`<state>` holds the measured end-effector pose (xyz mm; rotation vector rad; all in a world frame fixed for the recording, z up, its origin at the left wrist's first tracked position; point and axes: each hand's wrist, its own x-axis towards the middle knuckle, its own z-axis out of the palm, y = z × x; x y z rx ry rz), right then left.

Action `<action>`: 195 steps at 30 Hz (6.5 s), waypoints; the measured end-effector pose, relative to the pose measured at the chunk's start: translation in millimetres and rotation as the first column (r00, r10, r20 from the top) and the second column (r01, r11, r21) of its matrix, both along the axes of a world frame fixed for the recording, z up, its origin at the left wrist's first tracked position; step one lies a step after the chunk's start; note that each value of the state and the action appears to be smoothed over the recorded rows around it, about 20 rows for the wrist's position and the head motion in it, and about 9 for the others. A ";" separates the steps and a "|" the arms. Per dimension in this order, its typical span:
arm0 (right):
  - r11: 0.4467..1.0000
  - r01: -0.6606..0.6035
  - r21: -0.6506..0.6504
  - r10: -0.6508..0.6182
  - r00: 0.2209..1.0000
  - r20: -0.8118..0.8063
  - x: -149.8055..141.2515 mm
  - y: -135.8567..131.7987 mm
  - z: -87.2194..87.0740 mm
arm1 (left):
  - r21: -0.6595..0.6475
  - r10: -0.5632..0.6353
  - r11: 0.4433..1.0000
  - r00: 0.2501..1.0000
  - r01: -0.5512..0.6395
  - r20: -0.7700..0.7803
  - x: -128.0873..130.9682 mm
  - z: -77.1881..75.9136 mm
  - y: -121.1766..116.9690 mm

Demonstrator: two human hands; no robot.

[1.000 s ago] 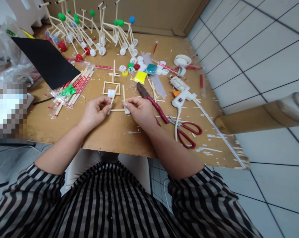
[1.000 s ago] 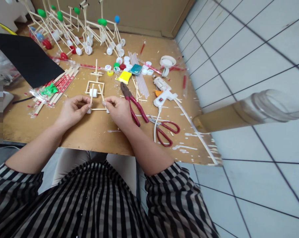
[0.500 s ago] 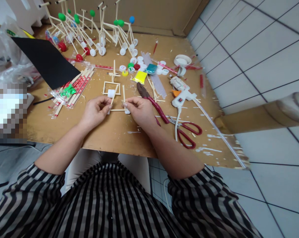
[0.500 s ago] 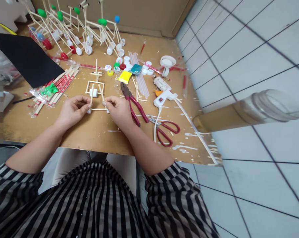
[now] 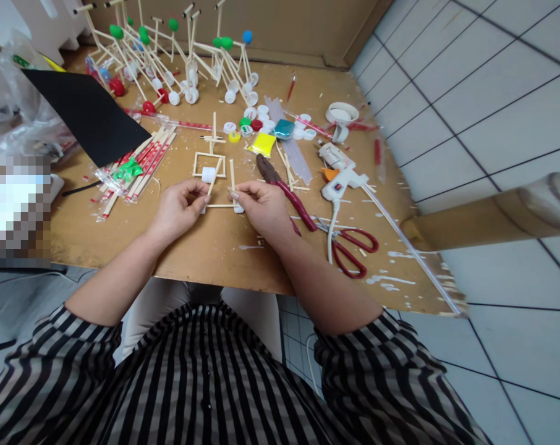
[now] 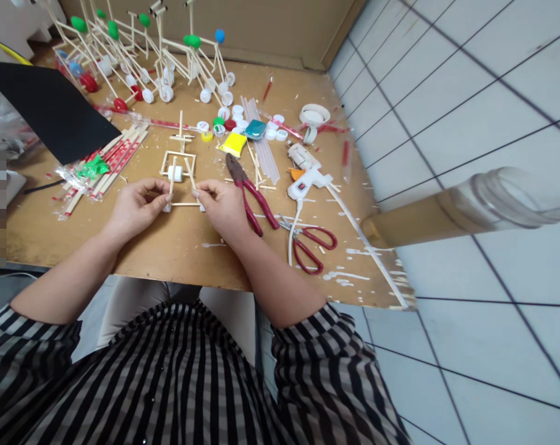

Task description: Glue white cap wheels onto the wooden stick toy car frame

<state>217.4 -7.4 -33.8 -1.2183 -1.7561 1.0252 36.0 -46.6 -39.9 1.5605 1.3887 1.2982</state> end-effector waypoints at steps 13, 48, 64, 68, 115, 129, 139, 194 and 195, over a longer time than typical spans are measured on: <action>1.000 0.004 0.001 -0.004 1.000 0.002 0.1 -0.2 0.4 | -0.028 0.004 1.000 1.000 -0.004 0.010 1.7 1.8 -0.4; 1.000 -0.005 -0.021 0.005 1.000 -0.006 0.3 -2.0 2.9 | -0.023 0.011 1.000 1.000 -0.011 -0.019 1.8 2.9 -1.2; 1.000 0.001 -0.002 -0.001 1.000 0.006 1.5 -0.6 -0.3 | -0.022 0.013 1.000 1.000 -0.013 0.000 1.7 0.8 -0.5; 1.000 0.004 -0.007 -0.004 1.000 0.013 1.2 -1.4 1.0 | -0.022 0.007 1.000 1.000 -0.006 0.013 1.9 1.4 -0.6; 1.000 -0.005 0.001 0.005 1.000 -0.007 1.2 -0.1 -0.7 | -0.009 0.010 1.000 1.000 -0.010 0.006 1.6 0.0 -0.1; 0.999 0.013 -0.032 -0.014 0.999 -0.029 -0.3 -1.0 1.6 | -0.027 0.012 1.000 1.000 -0.011 0.009 2.1 1.6 -0.8; 0.999 0.010 -0.034 -0.010 1.000 -0.003 0.0 -1.8 2.6 | 0.000 0.000 1.000 1.000 0.000 0.000 1.4 -0.2 -0.1; 1.000 0.002 -0.001 -0.002 1.000 -0.013 0.7 -2.1 2.0 | -0.064 0.019 0.998 0.999 -0.017 0.029 1.5 3.1 -0.9; 1.000 0.000 -0.002 0.000 1.000 -0.007 0.8 -2.0 1.9 | -0.066 0.018 0.998 1.000 -0.017 0.023 1.2 2.8 -0.9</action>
